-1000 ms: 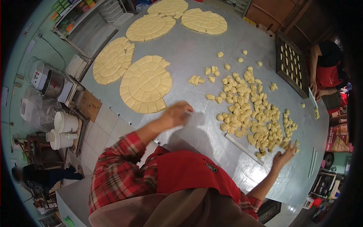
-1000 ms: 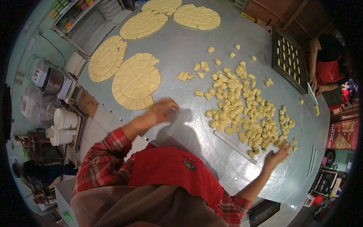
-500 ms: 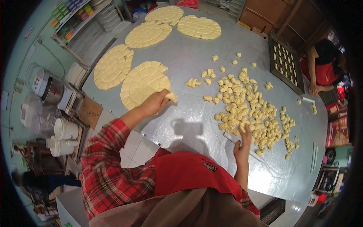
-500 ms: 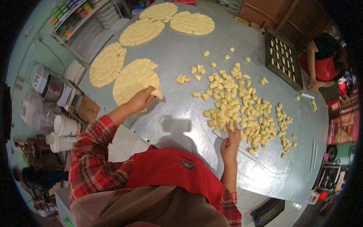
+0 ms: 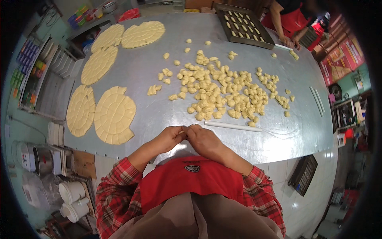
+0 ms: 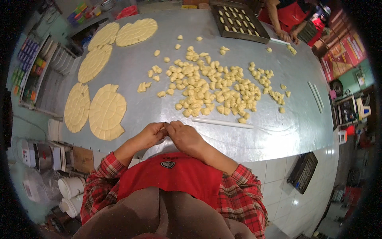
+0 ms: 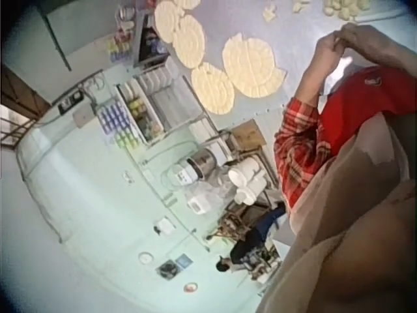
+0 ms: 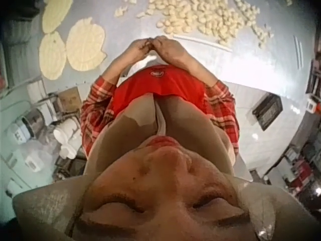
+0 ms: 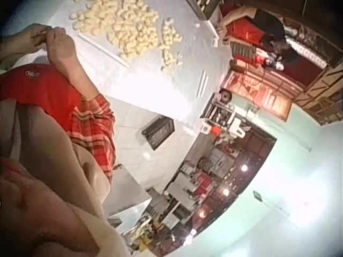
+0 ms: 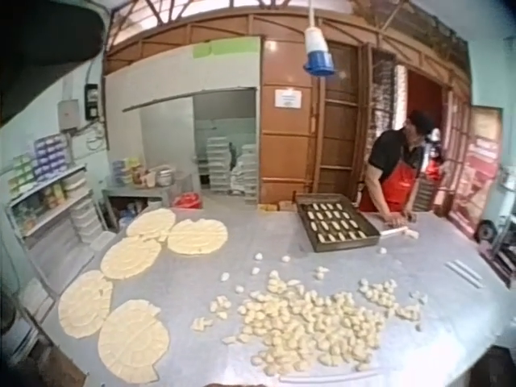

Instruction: The recorder is shaping pieces of dough into small rolls or balls on a production table.

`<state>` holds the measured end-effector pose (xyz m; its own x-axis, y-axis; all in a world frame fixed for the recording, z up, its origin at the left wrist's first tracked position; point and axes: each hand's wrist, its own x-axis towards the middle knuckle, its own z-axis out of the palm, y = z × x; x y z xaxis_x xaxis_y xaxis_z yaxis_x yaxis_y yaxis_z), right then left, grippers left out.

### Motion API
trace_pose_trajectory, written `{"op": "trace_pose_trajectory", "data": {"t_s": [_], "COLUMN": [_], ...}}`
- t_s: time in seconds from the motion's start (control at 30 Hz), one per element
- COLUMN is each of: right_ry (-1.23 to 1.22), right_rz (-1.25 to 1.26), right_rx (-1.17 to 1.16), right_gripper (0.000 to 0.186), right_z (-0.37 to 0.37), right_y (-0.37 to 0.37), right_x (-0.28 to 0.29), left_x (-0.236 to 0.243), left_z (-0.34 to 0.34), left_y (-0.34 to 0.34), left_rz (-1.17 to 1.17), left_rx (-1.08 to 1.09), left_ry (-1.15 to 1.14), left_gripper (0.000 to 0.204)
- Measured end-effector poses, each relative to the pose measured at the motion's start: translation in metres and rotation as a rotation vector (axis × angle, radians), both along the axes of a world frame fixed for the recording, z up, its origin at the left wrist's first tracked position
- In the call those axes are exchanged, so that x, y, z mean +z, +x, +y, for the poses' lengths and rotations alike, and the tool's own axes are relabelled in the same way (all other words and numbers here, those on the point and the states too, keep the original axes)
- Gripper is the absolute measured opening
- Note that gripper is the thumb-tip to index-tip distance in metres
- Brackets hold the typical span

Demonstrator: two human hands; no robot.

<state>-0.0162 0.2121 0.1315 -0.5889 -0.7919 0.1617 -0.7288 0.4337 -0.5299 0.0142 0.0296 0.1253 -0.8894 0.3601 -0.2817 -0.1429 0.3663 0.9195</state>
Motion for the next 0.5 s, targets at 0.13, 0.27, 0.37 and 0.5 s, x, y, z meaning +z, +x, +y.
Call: {"op": "trace_pose_trajectory", "data": {"t_s": [0.13,0.27,0.37,0.5], "right_ry": [-0.018,-0.173,-0.223,-0.406], "right_rz": [0.061,-0.179,-0.58,-0.327], "right_rx": [0.013,-0.009,0.059,-0.211], "right_gripper": [0.017,0.012,0.021,0.035], "right_z": [0.005,0.017,0.032,0.03], "right_y": [0.001,0.003,0.009,-0.003], "right_x": [-0.022,-0.029,-0.025,-0.061], "left_x": [-0.016,-0.063,-0.081,-0.08], "left_z": [0.002,0.0,-0.017,-0.006], "left_y": [0.006,0.012,-0.006,0.002], "left_rz": [0.093,0.016,-0.026,-0.024], "left_rx": [-0.016,0.214,0.685,0.56], "left_ry": [-0.145,0.106,0.417,0.47], "left_gripper": [0.018,0.016,0.021,0.047]}}
